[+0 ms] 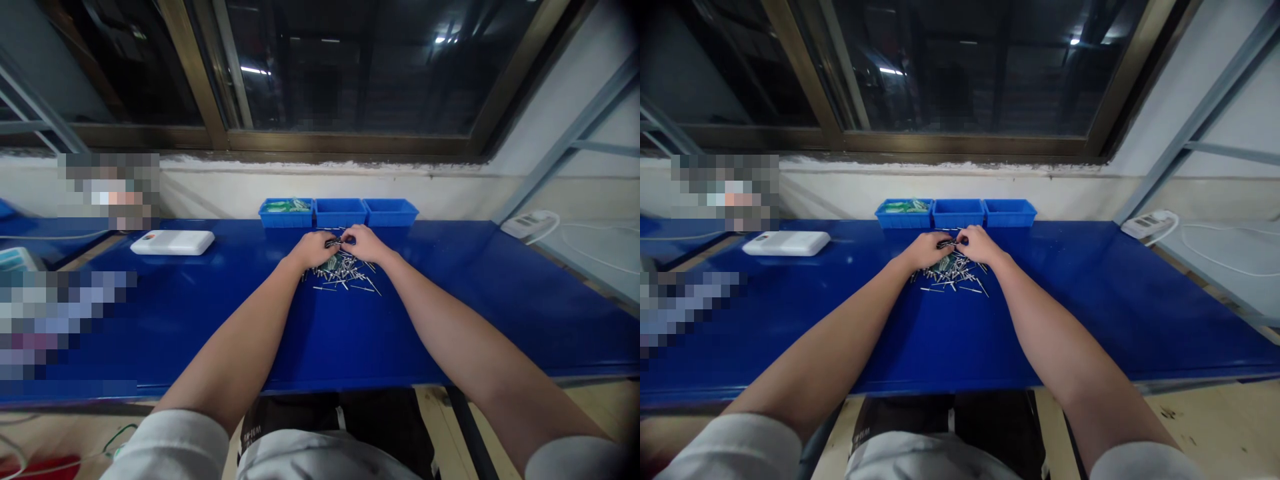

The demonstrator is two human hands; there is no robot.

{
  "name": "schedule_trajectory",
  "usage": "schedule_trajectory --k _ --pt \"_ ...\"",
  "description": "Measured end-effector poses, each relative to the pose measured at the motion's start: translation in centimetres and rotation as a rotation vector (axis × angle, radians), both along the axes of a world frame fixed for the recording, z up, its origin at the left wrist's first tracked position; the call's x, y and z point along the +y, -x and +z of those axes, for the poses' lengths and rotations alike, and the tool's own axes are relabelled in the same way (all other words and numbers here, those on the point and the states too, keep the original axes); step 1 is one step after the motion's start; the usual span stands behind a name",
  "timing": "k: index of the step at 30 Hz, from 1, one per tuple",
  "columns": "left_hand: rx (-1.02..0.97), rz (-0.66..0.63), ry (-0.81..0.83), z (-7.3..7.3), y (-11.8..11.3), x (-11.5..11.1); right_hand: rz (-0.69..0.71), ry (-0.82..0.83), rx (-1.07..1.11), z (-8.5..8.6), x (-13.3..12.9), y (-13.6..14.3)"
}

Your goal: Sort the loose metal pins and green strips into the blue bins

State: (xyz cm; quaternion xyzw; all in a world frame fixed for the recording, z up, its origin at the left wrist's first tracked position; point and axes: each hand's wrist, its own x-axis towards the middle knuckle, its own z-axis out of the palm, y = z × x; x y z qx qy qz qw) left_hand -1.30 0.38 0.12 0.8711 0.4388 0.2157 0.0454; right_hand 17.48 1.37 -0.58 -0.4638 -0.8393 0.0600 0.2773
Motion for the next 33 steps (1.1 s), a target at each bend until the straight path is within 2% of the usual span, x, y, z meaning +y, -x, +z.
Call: schedule_trajectory --k 12,17,20,26,29,33 --pt "0.0 0.004 -0.001 -0.1 0.0 0.0 0.031 0.061 0.176 0.4 -0.6 -0.1" --pt "-0.028 0.025 -0.045 -0.2 0.1 0.3 -0.011 -0.022 0.158 0.8 -1.0 -0.1" --pt "-0.068 0.02 -0.086 0.0 0.0 0.2 -0.048 -0.052 0.232 0.9 -0.8 -0.1" --pt "-0.109 -0.056 -0.114 0.7 -0.1 -0.1 0.036 0.113 0.535 0.5 -0.5 0.3" --pt "-0.088 -0.023 -0.14 0.8 -0.1 0.0 0.053 0.182 0.594 0.6 -0.6 0.5" --pt "-0.068 0.008 -0.161 0.9 -0.1 0.0 0.089 0.171 0.63 1.1 -0.9 0.6"
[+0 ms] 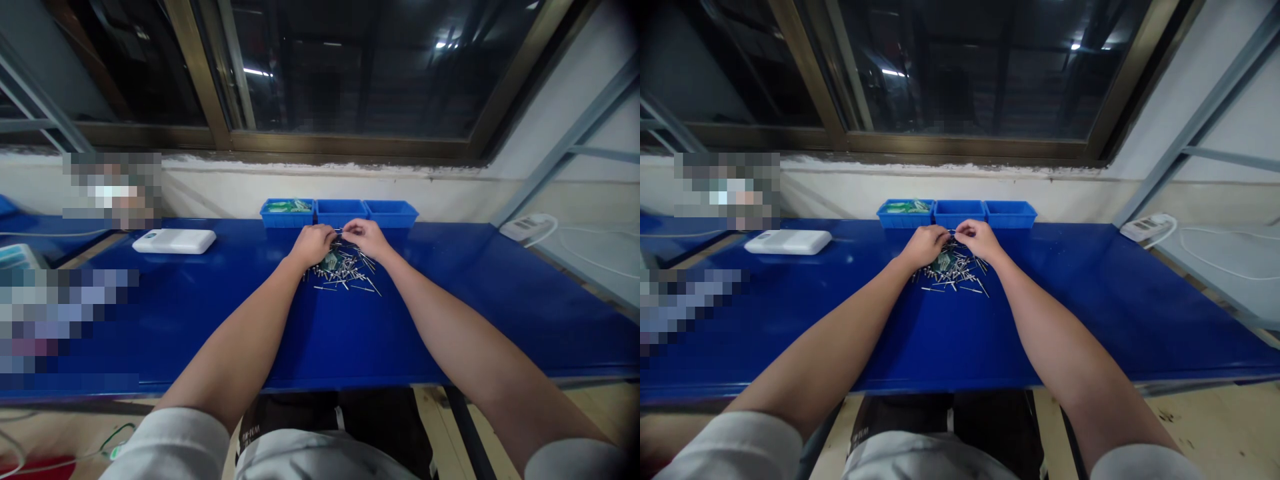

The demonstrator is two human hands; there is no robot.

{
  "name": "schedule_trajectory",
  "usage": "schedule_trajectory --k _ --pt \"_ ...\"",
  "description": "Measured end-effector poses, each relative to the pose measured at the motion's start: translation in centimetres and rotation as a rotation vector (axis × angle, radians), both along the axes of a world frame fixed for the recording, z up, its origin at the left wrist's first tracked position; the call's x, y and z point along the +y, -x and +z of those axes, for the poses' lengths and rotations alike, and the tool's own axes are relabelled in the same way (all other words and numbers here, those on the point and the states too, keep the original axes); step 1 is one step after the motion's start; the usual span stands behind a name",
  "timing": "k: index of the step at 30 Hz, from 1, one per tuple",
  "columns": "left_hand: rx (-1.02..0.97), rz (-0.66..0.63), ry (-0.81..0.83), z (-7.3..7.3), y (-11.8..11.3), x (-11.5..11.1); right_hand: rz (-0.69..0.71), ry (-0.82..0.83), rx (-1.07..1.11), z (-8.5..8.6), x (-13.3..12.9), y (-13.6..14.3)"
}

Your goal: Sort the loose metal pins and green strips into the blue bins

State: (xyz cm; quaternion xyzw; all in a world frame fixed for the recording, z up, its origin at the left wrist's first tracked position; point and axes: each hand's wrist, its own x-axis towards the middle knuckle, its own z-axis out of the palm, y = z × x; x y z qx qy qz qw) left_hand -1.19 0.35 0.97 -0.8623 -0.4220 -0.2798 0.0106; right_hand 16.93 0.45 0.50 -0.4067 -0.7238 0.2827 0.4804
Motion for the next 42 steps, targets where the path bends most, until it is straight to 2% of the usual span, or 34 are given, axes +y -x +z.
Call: schedule_trajectory --k 4,6,11,14,18,23,29,33,39,42 --pt "0.006 -0.007 0.015 0.1 0.0 -0.2 0.019 0.012 0.046 0.3 0.0 -0.2" --pt "-0.014 0.024 0.024 0.1 0.0 -0.3 -0.036 -0.006 0.069 0.3 0.3 -0.5" --pt "-0.043 0.15 0.021 -0.1 0.2 -0.2 -0.407 -0.136 0.06 0.2 1.3 -2.1" --pt "-0.027 0.188 0.014 -0.3 0.3 0.0 -0.618 -0.133 0.038 0.2 1.7 -3.5" --pt "-0.002 0.201 0.028 -0.3 0.3 0.0 -0.726 -0.089 0.065 0.1 2.1 -4.8" --pt "0.008 0.201 0.055 -0.2 0.3 -0.1 -0.684 -0.129 0.105 -0.3 2.8 -5.3" --pt "0.02 0.19 0.085 -0.3 0.3 0.1 -0.563 -0.128 0.018 -0.9 2.9 -5.0" --pt "0.032 0.175 0.145 -0.3 0.2 -0.1 -0.547 -0.197 -0.143 -0.7 2.3 -4.3" --pt "0.18 0.101 0.296 -0.2 0.1 -0.7 -0.277 -0.173 -0.508 -0.8 1.1 -1.9" --pt "0.235 0.108 0.301 -0.3 0.0 -0.7 -0.206 -0.139 -0.622 -1.4 1.0 -1.0"
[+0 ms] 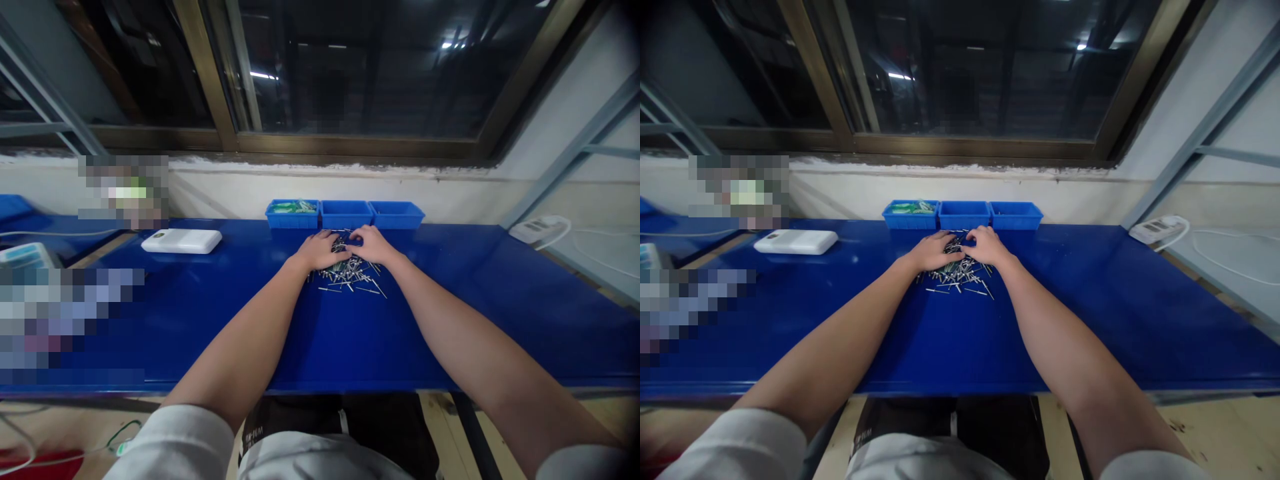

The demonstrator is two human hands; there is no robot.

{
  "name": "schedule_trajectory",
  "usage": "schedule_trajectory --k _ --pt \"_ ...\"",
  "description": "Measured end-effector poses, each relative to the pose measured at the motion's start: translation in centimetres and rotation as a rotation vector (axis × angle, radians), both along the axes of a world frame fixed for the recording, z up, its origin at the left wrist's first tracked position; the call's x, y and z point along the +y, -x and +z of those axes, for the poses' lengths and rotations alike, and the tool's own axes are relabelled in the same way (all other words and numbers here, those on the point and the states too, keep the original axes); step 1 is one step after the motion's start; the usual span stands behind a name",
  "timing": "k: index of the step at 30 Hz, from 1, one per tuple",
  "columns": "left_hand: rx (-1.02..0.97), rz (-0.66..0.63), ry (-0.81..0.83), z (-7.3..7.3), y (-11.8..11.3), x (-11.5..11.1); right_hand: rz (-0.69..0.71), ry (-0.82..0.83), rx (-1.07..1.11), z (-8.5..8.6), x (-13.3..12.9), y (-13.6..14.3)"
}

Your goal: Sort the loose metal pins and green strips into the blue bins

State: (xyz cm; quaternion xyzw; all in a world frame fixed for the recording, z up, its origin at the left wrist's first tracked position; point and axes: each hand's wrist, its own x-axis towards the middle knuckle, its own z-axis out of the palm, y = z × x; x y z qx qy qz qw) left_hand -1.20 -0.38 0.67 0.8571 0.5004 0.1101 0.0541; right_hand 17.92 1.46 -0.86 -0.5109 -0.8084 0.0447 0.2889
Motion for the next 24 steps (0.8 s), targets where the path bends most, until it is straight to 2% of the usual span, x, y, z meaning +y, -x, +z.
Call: schedule_trajectory --k 14,24 --pt "-0.063 -0.056 -0.099 -0.7 0.0 0.6 0.062 0.047 -0.079 0.0 0.3 0.6" --pt "-0.234 -0.175 -0.333 -0.2 -0.2 1.0 0.098 0.015 0.004 1.4 -0.8 1.2"
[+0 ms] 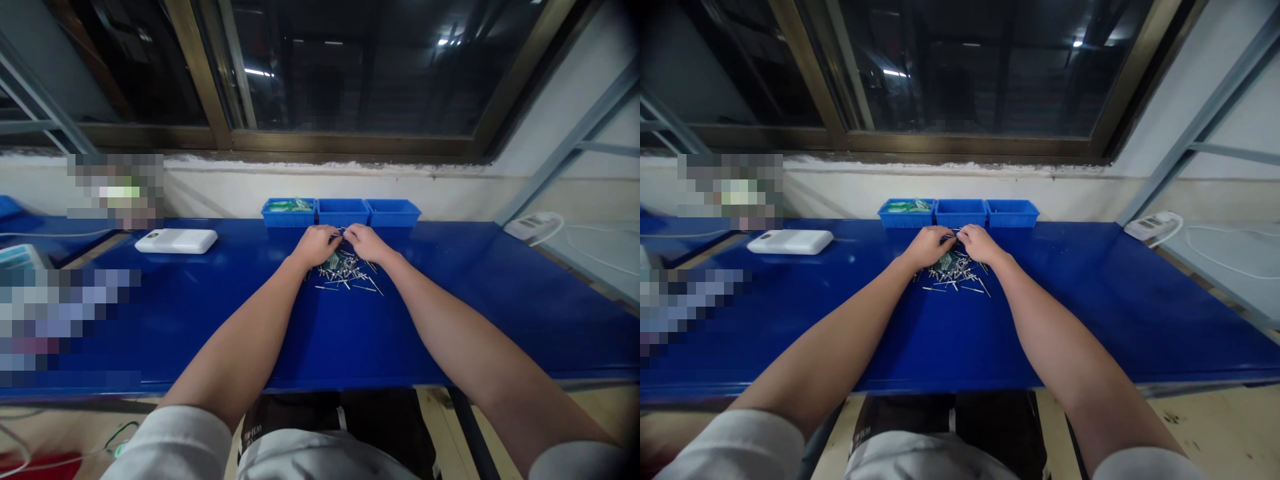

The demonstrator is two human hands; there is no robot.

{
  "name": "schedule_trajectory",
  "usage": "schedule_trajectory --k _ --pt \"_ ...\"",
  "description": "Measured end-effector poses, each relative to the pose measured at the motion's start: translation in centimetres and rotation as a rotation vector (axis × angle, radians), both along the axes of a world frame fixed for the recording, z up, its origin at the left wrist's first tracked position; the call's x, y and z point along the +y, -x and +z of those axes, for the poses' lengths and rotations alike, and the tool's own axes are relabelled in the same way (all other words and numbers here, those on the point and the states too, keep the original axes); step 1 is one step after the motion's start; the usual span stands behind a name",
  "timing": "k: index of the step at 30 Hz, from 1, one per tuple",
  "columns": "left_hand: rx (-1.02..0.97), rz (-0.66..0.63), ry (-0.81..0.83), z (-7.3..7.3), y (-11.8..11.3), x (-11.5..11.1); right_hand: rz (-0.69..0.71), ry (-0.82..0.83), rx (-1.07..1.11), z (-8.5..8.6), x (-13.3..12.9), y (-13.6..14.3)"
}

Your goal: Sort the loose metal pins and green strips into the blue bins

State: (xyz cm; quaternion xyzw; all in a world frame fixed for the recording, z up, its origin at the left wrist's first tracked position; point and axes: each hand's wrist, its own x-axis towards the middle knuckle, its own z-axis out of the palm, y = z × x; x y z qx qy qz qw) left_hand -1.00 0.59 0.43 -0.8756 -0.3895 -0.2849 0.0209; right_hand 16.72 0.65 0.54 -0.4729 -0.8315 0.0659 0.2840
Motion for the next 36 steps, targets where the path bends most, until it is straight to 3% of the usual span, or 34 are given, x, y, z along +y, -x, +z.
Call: schedule_trajectory --k 7,11,14,18,23,26,29,36 --pt "-0.093 -0.056 -0.042 0.2 0.0 0.0 -0.041 -0.067 -0.049 0.1 -0.1 -0.1" --pt "-0.038 -0.062 -0.035 0.5 0.0 -0.1 -0.065 -0.082 0.0 -0.1 0.0 -0.3" --pt "0.006 -0.014 -0.023 0.7 -0.1 -0.3 -0.053 -0.03 0.177 -0.1 -0.1 -0.3" --pt "0.053 0.067 -0.006 1.0 -0.1 -0.5 0.069 0.07 0.497 0.1 -0.1 -0.3" --pt "0.06 0.071 0.024 1.1 -0.1 -0.8 0.1 0.162 0.663 0.2 0.0 -0.8" --pt "0.011 0.063 0.027 1.1 -0.2 -0.9 0.028 0.144 0.76 0.1 0.3 -1.3" --pt "-0.027 0.114 0.023 1.0 -0.1 -0.9 -0.122 -0.008 0.779 0.1 0.9 -2.1" --pt "-0.016 0.174 0.019 0.8 0.2 -0.7 -0.514 -0.204 0.612 0.0 1.7 -4.3"
